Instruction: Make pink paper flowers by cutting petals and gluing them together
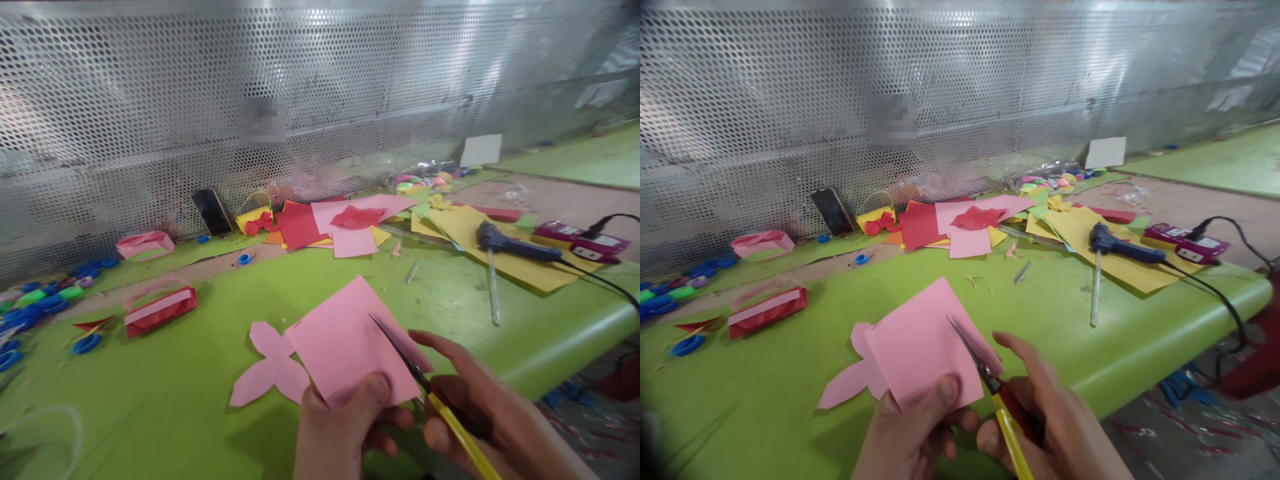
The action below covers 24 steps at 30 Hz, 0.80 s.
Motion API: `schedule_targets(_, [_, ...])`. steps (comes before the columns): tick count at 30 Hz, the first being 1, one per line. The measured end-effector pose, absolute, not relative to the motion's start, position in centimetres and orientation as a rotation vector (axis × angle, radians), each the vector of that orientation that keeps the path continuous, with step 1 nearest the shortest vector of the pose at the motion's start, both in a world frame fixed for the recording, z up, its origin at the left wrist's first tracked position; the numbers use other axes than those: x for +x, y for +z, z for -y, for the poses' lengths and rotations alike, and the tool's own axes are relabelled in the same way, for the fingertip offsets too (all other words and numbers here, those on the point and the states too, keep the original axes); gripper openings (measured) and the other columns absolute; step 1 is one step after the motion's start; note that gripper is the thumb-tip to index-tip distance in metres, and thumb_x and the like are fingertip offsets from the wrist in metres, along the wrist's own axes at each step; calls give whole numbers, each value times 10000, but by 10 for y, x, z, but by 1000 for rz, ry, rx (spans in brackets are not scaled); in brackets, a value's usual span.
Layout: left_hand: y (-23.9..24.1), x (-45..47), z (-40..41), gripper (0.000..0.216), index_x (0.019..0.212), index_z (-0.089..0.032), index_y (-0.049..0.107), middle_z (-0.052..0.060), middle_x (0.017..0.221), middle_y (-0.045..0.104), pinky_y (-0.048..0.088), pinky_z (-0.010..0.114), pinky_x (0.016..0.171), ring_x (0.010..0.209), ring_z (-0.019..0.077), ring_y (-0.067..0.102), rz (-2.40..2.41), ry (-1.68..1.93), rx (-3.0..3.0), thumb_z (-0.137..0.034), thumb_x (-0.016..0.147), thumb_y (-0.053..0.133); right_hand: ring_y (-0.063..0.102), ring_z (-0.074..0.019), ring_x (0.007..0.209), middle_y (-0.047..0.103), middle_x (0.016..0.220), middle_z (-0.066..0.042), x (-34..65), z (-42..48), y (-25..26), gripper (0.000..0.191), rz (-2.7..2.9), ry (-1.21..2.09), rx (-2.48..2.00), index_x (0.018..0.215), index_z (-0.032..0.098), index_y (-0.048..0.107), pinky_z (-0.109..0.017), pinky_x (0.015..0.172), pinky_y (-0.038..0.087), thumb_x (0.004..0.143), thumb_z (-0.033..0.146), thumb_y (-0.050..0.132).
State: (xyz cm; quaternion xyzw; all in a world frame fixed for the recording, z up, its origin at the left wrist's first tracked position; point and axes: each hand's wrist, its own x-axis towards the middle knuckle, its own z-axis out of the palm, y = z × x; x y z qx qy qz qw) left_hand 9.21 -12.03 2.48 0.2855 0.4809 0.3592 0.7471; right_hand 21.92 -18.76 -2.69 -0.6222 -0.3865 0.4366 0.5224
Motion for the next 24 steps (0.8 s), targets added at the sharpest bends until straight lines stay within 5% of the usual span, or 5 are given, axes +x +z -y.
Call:
schedule_targets(13, [27, 89, 117, 210, 624, -124, 723, 34, 502, 687, 392, 121, 337, 418, 113, 627, -997, 754, 629, -262, 550, 864, 588, -200, 562, 592, 658, 10, 211, 181, -24, 914, 794, 1092, -1401, 1371, 247, 314, -305, 516, 460, 660, 707, 657])
schedule_targets(24, [22, 89, 116, 302, 629, -104, 732, 55, 509, 685, 383, 129, 333, 418, 116, 613, -983, 733, 675, -343, 518, 880, 633, -201, 548, 568, 617, 46, 204, 170, -8, 791, 667, 1105, -1381, 1271, 257, 380, -331, 584, 509, 663, 654, 693])
